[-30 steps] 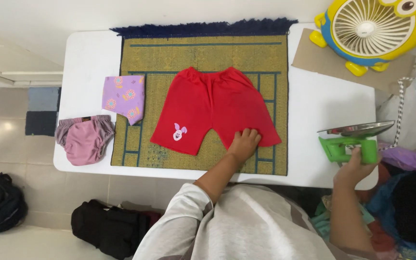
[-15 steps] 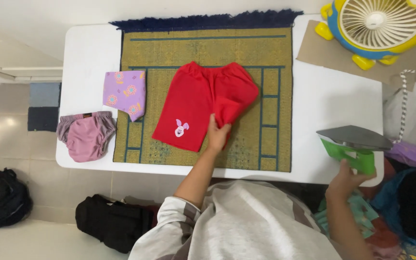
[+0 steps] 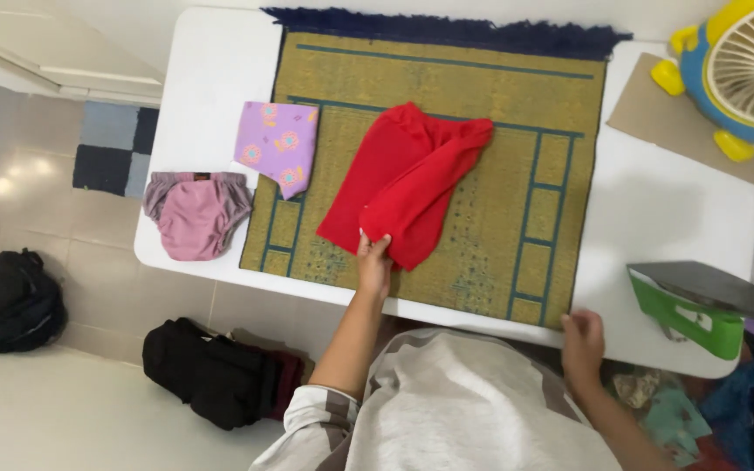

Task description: Ironing and folding red children's shorts on a table.

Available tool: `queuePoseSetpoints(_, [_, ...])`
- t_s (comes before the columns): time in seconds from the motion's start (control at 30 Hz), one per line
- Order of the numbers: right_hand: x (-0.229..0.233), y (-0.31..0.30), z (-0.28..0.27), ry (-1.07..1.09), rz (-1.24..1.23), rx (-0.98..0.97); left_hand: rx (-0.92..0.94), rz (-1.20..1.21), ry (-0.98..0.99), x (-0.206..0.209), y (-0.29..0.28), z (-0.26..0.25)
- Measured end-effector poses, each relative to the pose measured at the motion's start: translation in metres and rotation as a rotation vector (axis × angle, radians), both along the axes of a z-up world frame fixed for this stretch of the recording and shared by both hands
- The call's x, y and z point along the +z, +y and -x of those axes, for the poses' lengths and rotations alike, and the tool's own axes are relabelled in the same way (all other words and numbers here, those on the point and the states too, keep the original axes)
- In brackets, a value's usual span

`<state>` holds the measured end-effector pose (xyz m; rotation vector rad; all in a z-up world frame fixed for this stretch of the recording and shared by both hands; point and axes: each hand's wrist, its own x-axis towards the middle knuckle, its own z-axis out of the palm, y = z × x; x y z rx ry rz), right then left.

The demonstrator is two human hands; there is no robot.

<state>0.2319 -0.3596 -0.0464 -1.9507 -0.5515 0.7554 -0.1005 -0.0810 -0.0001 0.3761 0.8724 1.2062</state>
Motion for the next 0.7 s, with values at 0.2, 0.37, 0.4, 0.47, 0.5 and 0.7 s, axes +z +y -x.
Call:
queuePoseSetpoints(0.2, [0.04, 0.205, 0.011, -0.334, -0.2, 0.502, -0.09, 0.291, -0.075, 0.001, 0.041, 0.01])
queuePoseSetpoints(0.37, [0.108, 0.364, 0.018, -0.858, -0.294, 0.781, -0.277, 0.007, 0.412, -0.029, 0.034, -0.01])
queuePoseSetpoints(0.4, [0.116, 0.385, 0.023, -0.944, -0.318, 0.831, -0.434, -0.12, 0.707, -0.042, 0.025, -0.013])
queuePoseSetpoints(0.47, [0.098, 0.408, 0.006, -0.972, -0.281, 0.92, -0.397, -0.462, 0.794, 0.039, 0.006, -0.004])
queuePoseSetpoints(0.5, [0.089, 0.42, -0.003, -1.001, -0.24, 0.999, -0.37, -0.812, 0.868, 0.08, -0.004, 0.001])
queuePoseSetpoints(0.7, [0.101, 0.441, -0.001, -0.926, -0.209, 1.095, -0.35, -0.414, 0.546, 0.05, -0.03, 0.028])
